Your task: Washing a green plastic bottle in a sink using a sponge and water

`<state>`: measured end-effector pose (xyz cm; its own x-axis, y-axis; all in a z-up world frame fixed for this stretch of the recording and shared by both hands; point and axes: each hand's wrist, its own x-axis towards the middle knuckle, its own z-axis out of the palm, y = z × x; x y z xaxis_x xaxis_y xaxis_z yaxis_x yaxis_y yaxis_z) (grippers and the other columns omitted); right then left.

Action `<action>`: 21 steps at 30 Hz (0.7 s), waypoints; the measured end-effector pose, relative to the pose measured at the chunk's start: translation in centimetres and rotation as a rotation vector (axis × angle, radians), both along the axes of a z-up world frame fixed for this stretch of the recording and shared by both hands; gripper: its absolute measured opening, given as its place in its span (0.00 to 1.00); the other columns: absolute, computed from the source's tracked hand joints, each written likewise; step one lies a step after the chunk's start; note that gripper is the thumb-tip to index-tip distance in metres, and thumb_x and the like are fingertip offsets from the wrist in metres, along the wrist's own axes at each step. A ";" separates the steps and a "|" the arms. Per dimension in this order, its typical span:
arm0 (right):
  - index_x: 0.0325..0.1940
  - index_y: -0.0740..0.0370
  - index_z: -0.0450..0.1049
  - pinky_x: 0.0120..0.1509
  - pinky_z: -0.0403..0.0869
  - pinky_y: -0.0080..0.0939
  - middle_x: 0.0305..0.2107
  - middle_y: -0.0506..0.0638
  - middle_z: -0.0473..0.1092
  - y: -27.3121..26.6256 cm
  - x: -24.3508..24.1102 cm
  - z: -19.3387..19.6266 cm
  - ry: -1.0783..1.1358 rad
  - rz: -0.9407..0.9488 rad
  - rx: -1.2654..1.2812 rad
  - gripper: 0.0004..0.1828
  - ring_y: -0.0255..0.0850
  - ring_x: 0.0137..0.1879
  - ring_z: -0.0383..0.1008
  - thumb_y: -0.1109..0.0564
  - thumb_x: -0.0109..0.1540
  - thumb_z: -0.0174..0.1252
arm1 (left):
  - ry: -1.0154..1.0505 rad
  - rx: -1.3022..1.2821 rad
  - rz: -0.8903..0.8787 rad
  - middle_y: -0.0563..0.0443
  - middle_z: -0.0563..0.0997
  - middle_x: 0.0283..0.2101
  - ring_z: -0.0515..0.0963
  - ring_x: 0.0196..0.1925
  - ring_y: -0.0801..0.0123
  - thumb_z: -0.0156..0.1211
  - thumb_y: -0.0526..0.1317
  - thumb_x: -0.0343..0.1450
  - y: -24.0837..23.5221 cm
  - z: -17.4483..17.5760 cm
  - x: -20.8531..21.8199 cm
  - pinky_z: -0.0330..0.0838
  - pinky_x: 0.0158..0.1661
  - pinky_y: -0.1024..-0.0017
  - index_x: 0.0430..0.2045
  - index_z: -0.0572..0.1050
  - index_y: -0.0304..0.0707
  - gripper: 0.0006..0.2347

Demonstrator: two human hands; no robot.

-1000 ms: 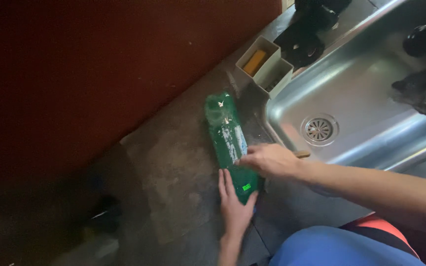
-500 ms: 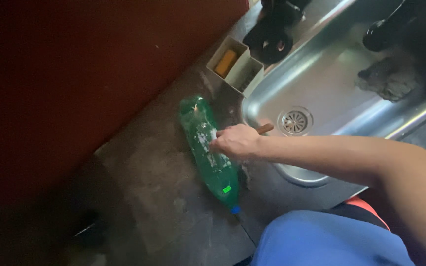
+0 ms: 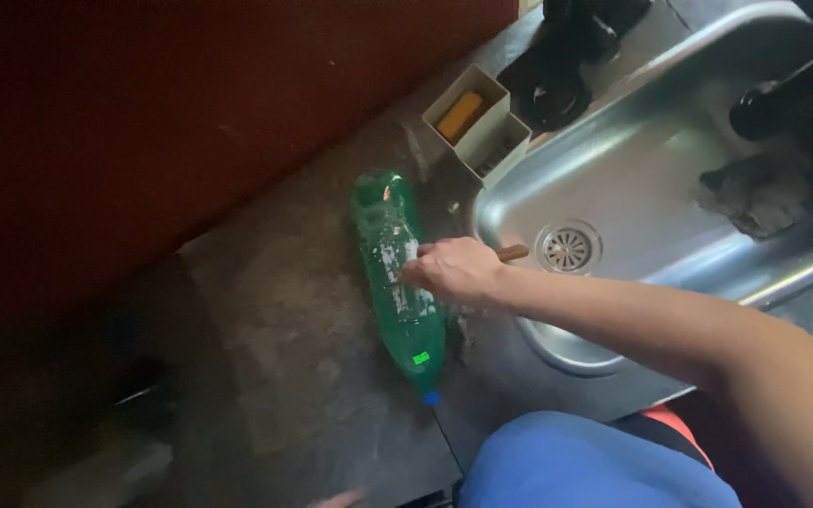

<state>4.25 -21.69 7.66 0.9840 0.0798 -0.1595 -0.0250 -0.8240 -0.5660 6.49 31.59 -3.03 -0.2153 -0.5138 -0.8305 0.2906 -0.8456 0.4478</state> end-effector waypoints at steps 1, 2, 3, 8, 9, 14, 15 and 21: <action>0.46 0.47 0.72 0.38 0.74 0.60 0.35 0.52 0.72 0.0 0.3 -0.1 0.085 0.008 -0.010 0.11 0.56 0.42 0.78 0.44 0.69 0.48 | 0.021 -0.002 0.018 0.46 0.54 0.77 0.58 0.77 0.57 0.65 0.45 0.73 -4.1 2.0 0.1 0.56 0.72 0.58 0.73 0.52 0.52 0.33; 0.46 0.47 0.72 0.38 0.74 0.60 0.35 0.52 0.72 0.1 0.2 0.1 0.088 0.010 -0.008 0.11 0.56 0.42 0.78 0.44 0.69 0.48 | 0.024 0.000 0.019 0.46 0.54 0.77 0.58 0.77 0.57 0.65 0.45 0.73 -9.9 3.8 0.2 0.56 0.72 0.58 0.73 0.52 0.52 0.33; 0.50 0.44 0.74 0.37 0.74 0.61 0.35 0.51 0.73 0.3 0.1 0.3 0.063 -0.011 -0.006 0.12 0.56 0.42 0.78 0.44 0.69 0.48 | -0.377 0.120 0.060 0.53 0.72 0.58 0.71 0.61 0.69 0.65 0.51 0.69 -15.4 6.2 -0.4 0.64 0.62 0.68 0.62 0.66 0.53 0.26; 0.55 0.38 0.76 0.37 0.74 0.62 0.39 0.51 0.74 1.1 -0.3 1.3 0.038 -0.066 0.025 0.17 0.57 0.46 0.77 0.39 0.69 0.46 | -0.868 0.309 0.194 0.56 0.88 0.42 0.85 0.45 0.70 0.64 0.60 0.62 -24.0 7.9 -2.0 0.73 0.48 0.73 0.56 0.74 0.47 0.29; 0.56 0.39 0.75 0.37 0.72 0.62 0.38 0.52 0.72 1.2 -0.4 2.2 0.106 -0.039 0.028 0.19 0.57 0.46 0.76 0.40 0.70 0.41 | -0.813 0.304 0.230 0.55 0.85 0.48 0.82 0.51 0.67 0.65 0.60 0.61 -24.5 6.8 -2.2 0.71 0.51 0.71 0.55 0.74 0.47 0.30; 0.47 0.49 0.70 0.36 0.75 0.60 0.34 0.52 0.68 2.2 -3.2 -0.7 0.011 0.109 -0.036 0.07 0.56 0.41 0.76 0.51 0.66 0.50 | -0.479 0.065 0.818 0.49 0.85 0.30 0.84 0.30 0.70 0.74 0.41 0.63 -25.1 -1.5 -5.6 0.77 0.28 0.73 0.33 0.82 0.34 0.12; 0.45 0.46 0.73 0.32 0.73 0.62 0.31 0.51 0.69 2.1 -3.4 -0.6 -0.040 0.060 -0.006 0.08 0.56 0.38 0.76 0.46 0.67 0.51 | -0.469 0.033 0.940 0.48 0.84 0.29 0.82 0.28 0.69 0.75 0.37 0.62 -25.1 -2.2 -6.0 0.77 0.26 0.72 0.32 0.81 0.32 0.11; 0.56 0.46 0.75 0.38 0.80 0.57 0.49 0.61 0.69 -1.7 0.4 -1.0 -0.075 -0.147 0.022 0.17 0.56 0.47 0.77 0.43 0.70 0.46 | -0.736 0.221 0.866 0.54 0.72 0.10 0.68 0.13 0.74 0.80 0.44 0.59 -26.5 -1.0 -6.7 0.60 0.20 0.71 0.07 0.74 0.42 0.16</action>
<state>4.62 -23.40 6.68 0.9943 -0.0630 -0.0855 -0.1014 -0.8018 -0.5889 -0.19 5.04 -3.98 0.7103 -0.0808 -0.6992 0.5415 -0.5718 0.6162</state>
